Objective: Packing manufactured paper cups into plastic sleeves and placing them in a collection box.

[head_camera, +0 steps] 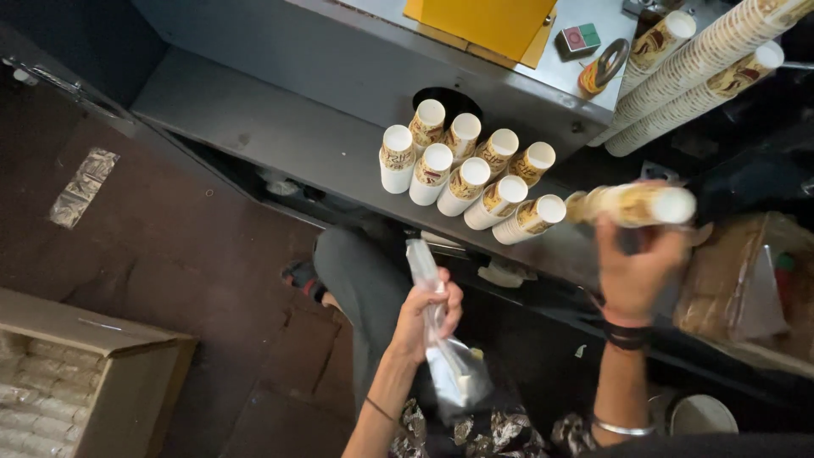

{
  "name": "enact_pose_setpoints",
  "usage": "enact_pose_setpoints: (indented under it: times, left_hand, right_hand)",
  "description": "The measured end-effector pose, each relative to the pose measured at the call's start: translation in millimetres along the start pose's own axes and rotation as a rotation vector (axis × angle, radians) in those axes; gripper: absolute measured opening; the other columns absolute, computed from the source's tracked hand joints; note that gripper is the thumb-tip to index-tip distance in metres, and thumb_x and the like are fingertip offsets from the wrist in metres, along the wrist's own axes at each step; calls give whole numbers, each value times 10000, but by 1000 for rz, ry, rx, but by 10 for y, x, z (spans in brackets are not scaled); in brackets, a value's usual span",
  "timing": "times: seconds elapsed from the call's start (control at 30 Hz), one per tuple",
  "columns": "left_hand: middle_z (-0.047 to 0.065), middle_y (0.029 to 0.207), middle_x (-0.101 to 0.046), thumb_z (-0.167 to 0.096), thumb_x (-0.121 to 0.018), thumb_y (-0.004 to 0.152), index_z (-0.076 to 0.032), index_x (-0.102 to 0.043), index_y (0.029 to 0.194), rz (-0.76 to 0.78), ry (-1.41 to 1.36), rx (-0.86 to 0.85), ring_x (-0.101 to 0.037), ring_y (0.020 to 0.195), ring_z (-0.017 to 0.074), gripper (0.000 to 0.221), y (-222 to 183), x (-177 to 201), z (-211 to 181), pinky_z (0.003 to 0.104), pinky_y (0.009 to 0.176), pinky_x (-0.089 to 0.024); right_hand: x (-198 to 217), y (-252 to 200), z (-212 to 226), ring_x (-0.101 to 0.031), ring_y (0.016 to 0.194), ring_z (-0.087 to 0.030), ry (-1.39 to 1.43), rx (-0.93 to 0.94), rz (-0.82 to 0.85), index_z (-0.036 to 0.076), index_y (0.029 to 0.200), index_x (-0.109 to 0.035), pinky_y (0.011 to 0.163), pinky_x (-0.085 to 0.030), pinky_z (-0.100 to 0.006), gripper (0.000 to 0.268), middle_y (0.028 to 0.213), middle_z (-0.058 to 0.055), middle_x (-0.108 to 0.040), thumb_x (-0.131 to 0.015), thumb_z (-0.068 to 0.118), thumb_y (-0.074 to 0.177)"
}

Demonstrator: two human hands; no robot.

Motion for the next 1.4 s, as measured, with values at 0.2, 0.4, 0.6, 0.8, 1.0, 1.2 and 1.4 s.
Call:
enact_pose_setpoints:
  times: [0.2, 0.4, 0.6, 0.8, 1.0, 1.2, 1.4]
  left_hand:
    - [61, 839, -547, -55, -529, 938, -61, -479, 1218, 80, -123, -9, -453, 523, 85, 284, 11, 144, 54, 203, 421, -370]
    - [104, 879, -541, 54, -497, 807, -62, -472, 1125, -71, -29, -49, -561, 738, 193, 340, 57, 58, 65, 297, 618, -516]
    - [88, 947, -556, 93, -529, 805, -70, -499, 1176, 96, -62, -69, -522, 705, 130, 406, 19, 260, 104, 227, 459, -398]
    - [118, 953, -566, -245, -499, 1005, -31, -504, 1298, 106, -167, -30, -534, 745, 173, 363, -32, -62, -30, 273, 535, -428]
    - [185, 1216, -607, -468, -427, 1009, 9, -427, 1501, 49, -191, -41, -576, 984, 249, 686, -3, -253, -58, 364, 800, -485]
    - [153, 1446, -555, -228, -530, 829, 0, -460, 1457, 41, -81, -63, -579, 1156, 223, 672, -29, -96, -19, 362, 1000, -474]
    - [134, 1333, -582, 14, -632, 726, -83, -503, 1349, -113, 101, -48, -599, 1120, 197, 644, 23, 11, 31, 352, 979, -522]
  right_hand:
    - [-97, -369, -1047, -611, 1200, -377, -604, -138, 139, -5, 1205, -639, 1015, -490, -484, 479, 1222, -191, -651, -906, 247, 897]
    - [-86, -172, -4, -516, 1344, -372, -410, 55, -66, -46, 1523, -474, 1129, -429, -442, 655, 1485, -246, -531, -785, 261, 1034]
    - [-471, -190, 348, -600, 1305, -374, -210, 137, 128, -12, 1436, -536, 1123, -474, -446, 590, 1398, -222, -604, -759, 275, 971]
    - [-536, -292, 40, -743, 1037, -344, -274, -100, 247, 2, 1237, -667, 892, -554, -393, 431, 1108, -177, -744, -819, 273, 938]
    - [-266, -53, 402, -716, 1143, -213, 20, -89, 226, -30, 1361, -609, 979, -565, -343, 463, 1258, -153, -724, -754, 180, 974]
    - [-250, -102, 390, -656, 1268, -197, 275, -89, 164, -26, 1422, -540, 1104, -541, -362, 503, 1381, -140, -656, -747, 168, 1006]
    - [-422, -160, 466, -671, 1220, -255, -76, 67, 176, -35, 1359, -594, 1022, -556, -386, 490, 1324, -181, -666, -786, 87, 925]
Point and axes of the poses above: each hand's wrist, its own y-axis towards the middle knuckle, its own x-axis out of the back of the hand, z = x × y, the point moved 5 cm from there along y, towards the middle knuckle
